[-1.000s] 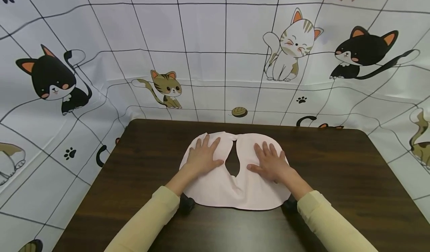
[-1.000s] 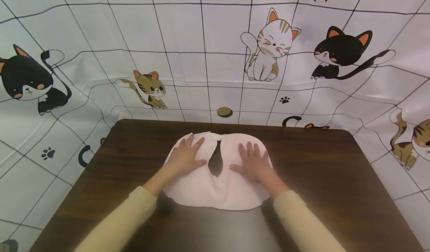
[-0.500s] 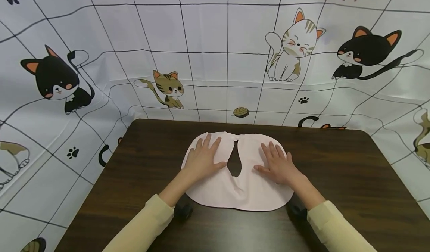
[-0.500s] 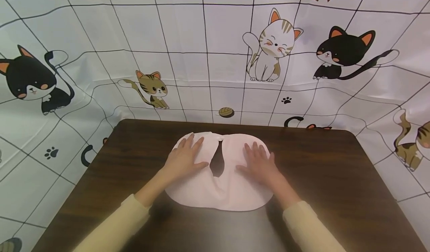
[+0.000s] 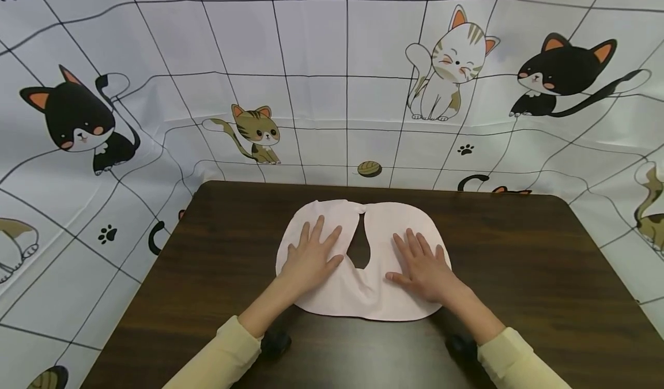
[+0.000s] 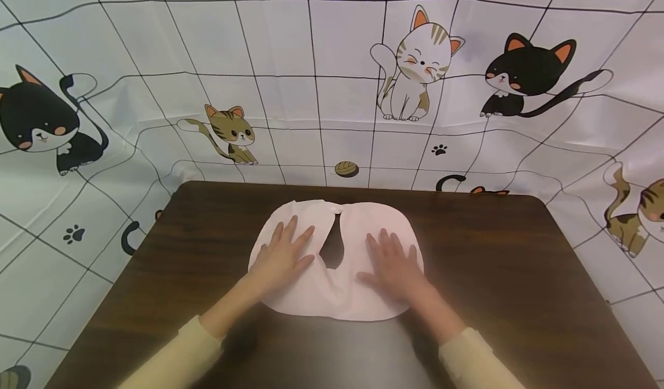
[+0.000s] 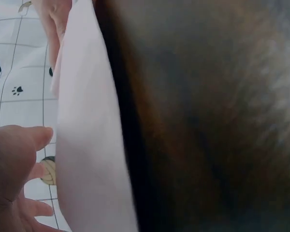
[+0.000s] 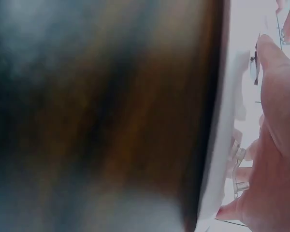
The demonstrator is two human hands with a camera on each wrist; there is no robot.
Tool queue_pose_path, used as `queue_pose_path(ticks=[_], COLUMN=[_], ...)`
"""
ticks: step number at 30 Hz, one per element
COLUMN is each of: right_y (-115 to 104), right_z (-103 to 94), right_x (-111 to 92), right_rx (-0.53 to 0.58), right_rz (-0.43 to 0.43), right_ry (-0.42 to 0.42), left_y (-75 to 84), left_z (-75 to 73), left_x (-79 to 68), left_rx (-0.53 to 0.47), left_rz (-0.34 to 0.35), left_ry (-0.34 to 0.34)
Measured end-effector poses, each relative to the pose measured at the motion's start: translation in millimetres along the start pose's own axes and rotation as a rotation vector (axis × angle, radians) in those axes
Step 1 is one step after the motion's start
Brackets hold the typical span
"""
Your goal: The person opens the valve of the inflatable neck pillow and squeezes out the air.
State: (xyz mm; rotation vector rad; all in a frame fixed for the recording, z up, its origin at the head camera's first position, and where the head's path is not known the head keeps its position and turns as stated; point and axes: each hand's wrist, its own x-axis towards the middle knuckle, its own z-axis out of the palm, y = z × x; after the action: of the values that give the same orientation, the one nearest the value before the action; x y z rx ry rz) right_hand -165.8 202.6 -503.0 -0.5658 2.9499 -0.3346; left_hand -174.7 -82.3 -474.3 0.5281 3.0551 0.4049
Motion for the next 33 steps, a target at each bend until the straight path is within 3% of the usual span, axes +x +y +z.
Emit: queue_pose_path(ticks=[6, 20, 33], right_y=[-0.8, -6.1, -12.8], right_z=[0.0, -1.9, -4.0], right_x=[-0.2, -0.5, -1.7], right_rx=[-0.048, -0.117, -0.127], right_rz=[0.01, 0.006, 0.019], right_ry=[-0.011, -0.11, -0.135], left_y=[3.4, 2.9, 10.4], left_z=[5.5, 16.6, 18.4], left_x=[-2.0, -4.3, -5.9], left_rx=[0.012, 0.146, 0.165], left_rz=[-0.008, 0.01, -0.013], left_ry=[-0.071, -0.139, -0.208])
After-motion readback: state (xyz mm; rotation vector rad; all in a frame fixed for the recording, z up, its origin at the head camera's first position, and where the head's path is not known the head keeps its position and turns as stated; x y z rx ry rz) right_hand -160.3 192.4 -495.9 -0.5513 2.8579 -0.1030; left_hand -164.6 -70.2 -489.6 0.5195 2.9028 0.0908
